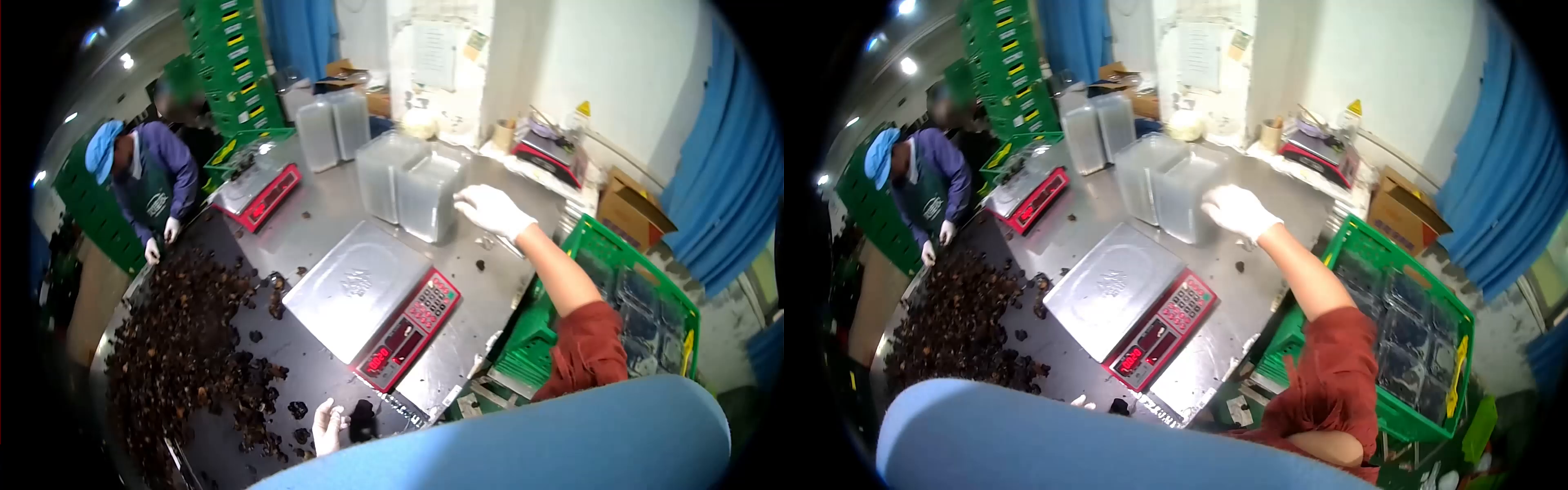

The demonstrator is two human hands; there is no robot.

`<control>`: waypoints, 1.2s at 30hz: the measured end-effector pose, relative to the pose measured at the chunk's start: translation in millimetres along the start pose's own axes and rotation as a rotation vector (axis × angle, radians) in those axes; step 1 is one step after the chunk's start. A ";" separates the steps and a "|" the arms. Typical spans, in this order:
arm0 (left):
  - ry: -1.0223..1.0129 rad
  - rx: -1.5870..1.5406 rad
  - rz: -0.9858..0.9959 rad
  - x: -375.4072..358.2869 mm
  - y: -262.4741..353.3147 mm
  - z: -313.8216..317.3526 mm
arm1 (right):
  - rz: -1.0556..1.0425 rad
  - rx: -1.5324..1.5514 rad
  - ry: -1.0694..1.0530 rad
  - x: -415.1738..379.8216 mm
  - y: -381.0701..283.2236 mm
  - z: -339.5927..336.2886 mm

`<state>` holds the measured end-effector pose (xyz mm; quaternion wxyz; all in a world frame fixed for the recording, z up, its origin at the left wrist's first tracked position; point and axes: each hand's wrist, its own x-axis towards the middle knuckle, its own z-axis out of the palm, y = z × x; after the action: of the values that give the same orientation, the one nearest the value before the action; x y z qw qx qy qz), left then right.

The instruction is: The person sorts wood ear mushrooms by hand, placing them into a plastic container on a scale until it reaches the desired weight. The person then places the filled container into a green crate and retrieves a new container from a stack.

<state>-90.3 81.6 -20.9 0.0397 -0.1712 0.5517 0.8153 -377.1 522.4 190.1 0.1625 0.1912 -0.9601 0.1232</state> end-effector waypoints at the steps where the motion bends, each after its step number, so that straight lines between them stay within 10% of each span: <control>1: 0.040 -0.028 0.009 -5.8 0.4 -3.7 | 0.016 -0.058 -0.022 27.5 2.1 13.3; 16: 0.396 -0.056 0.004 -52.8 -32.4 -56.1 | 0.425 -0.079 0.003 145.8 27.5 60.3; 21: 0.346 -0.162 -0.085 -51.0 1.3 -43.9 | -0.096 0.184 0.495 114.3 -43.6 48.7; 36: 0.595 0.093 0.195 -93.1 26.1 -65.9 | -0.341 0.030 0.008 -54.9 -218.2 124.1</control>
<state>5.9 22.8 10.4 -0.1942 -0.3465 0.5898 0.7031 -273.1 307.7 94.6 0.1820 0.3533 -0.9112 0.1089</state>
